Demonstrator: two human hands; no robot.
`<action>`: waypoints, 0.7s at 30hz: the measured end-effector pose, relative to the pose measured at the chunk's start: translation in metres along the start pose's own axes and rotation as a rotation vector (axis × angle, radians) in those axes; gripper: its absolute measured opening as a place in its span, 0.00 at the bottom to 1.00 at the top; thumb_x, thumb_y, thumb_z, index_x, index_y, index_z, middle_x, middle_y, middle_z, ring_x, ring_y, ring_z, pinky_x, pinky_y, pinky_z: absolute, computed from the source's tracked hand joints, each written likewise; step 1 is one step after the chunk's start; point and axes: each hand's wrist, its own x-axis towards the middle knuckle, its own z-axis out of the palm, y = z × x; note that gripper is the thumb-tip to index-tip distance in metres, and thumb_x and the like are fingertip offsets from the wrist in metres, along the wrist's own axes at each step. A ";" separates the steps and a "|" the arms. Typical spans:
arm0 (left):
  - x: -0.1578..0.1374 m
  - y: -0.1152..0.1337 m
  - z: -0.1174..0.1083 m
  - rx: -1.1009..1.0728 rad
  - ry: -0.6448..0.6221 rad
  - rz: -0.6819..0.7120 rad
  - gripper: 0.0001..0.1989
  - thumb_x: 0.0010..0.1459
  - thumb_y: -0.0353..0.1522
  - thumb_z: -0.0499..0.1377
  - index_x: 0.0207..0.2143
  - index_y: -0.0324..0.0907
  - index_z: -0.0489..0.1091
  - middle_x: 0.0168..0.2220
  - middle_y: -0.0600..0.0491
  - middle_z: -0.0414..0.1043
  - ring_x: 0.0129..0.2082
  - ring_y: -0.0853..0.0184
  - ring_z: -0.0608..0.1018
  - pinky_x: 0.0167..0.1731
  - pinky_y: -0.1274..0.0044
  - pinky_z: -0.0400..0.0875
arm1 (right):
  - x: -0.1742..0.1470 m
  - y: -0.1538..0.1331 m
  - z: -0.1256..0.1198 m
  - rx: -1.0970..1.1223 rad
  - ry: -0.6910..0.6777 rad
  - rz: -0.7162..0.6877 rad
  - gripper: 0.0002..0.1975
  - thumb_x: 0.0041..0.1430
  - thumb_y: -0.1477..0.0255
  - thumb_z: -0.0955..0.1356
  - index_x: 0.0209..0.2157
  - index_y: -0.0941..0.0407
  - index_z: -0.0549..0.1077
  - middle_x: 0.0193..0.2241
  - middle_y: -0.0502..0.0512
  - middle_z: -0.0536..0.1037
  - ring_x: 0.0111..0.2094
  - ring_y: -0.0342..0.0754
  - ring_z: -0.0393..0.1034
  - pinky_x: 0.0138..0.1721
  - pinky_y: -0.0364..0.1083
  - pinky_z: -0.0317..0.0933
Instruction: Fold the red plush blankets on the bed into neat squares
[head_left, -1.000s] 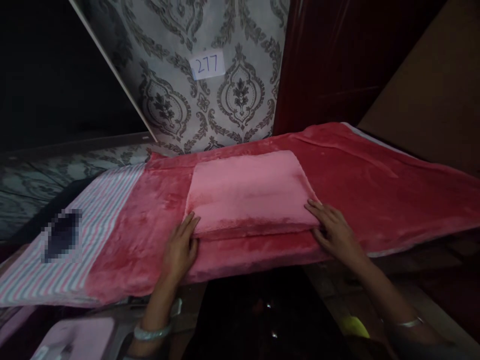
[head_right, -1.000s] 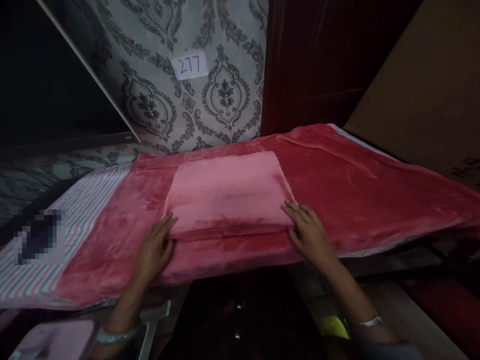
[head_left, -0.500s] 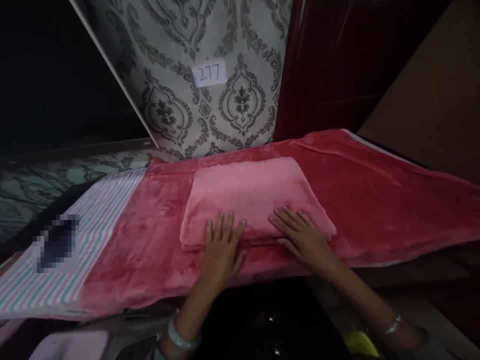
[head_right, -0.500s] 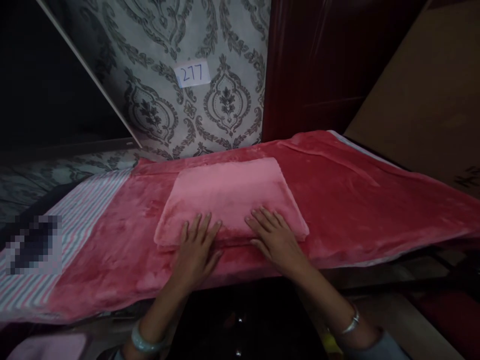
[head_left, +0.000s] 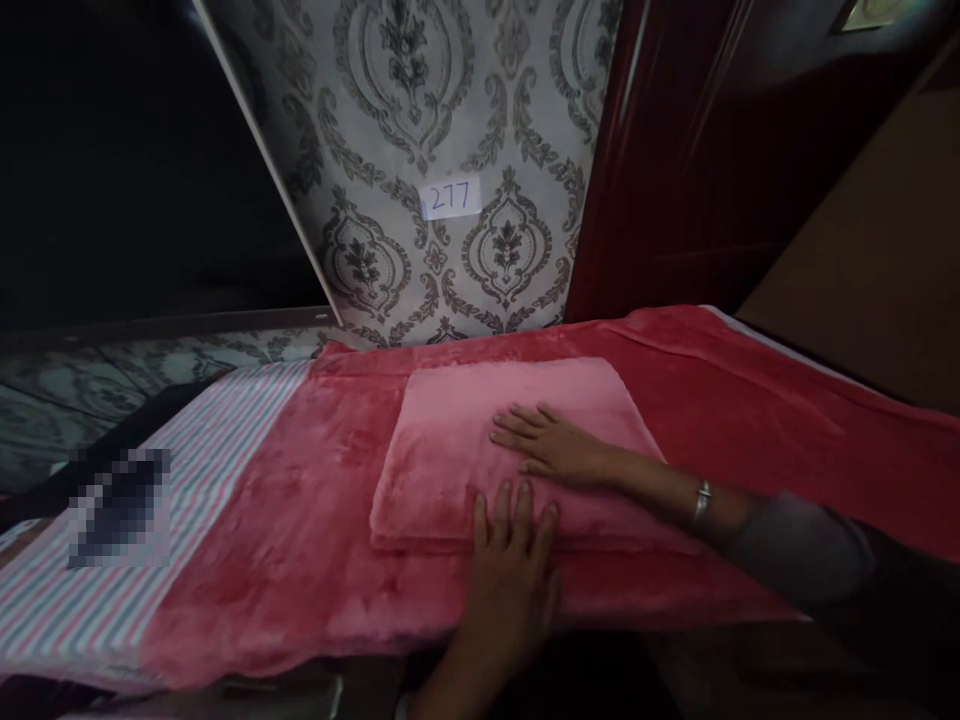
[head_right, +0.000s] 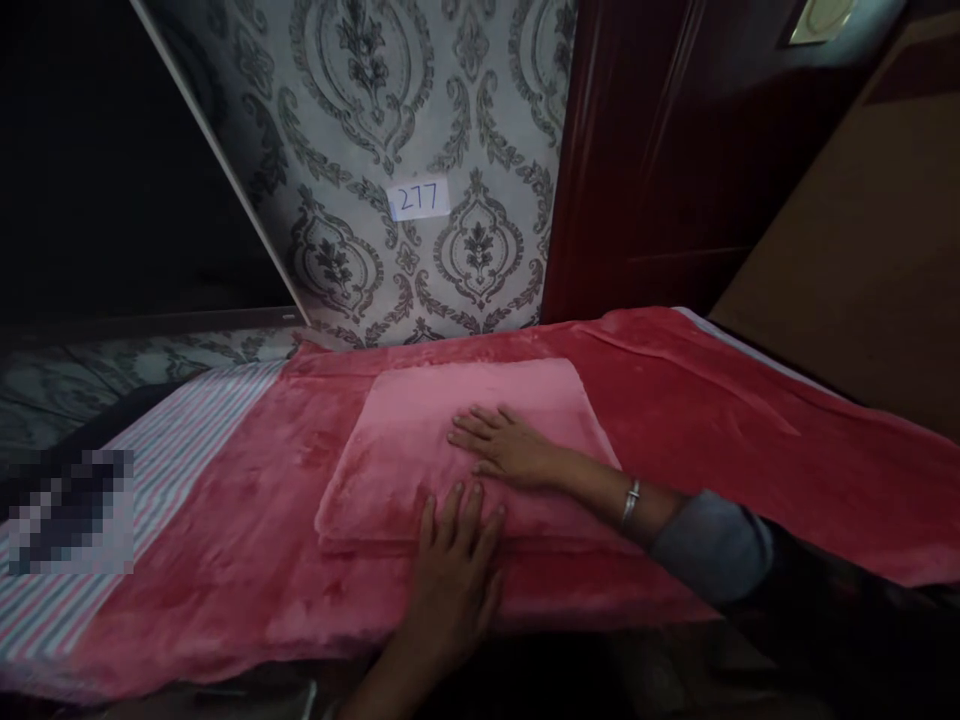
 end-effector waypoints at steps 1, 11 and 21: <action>-0.001 -0.001 0.001 -0.001 0.007 0.001 0.34 0.60 0.37 0.59 0.68 0.45 0.57 0.70 0.42 0.53 0.70 0.46 0.55 0.64 0.45 0.50 | 0.009 0.008 -0.001 -0.009 -0.009 0.017 0.30 0.71 0.58 0.61 0.70 0.46 0.52 0.71 0.57 0.51 0.71 0.60 0.41 0.65 0.68 0.44; -0.004 -0.005 0.004 0.000 0.044 0.027 0.35 0.59 0.42 0.59 0.68 0.45 0.59 0.70 0.46 0.54 0.70 0.46 0.54 0.67 0.48 0.41 | 0.076 0.063 0.004 -0.037 -0.013 0.404 0.31 0.71 0.53 0.54 0.71 0.47 0.52 0.70 0.61 0.53 0.68 0.65 0.49 0.60 0.71 0.51; -0.001 -0.006 0.003 -0.039 0.049 0.011 0.34 0.59 0.42 0.59 0.67 0.45 0.60 0.69 0.44 0.57 0.68 0.46 0.59 0.65 0.48 0.50 | 0.073 0.054 -0.005 -0.038 -0.035 0.435 0.30 0.73 0.57 0.54 0.71 0.51 0.50 0.71 0.61 0.51 0.69 0.65 0.48 0.63 0.70 0.47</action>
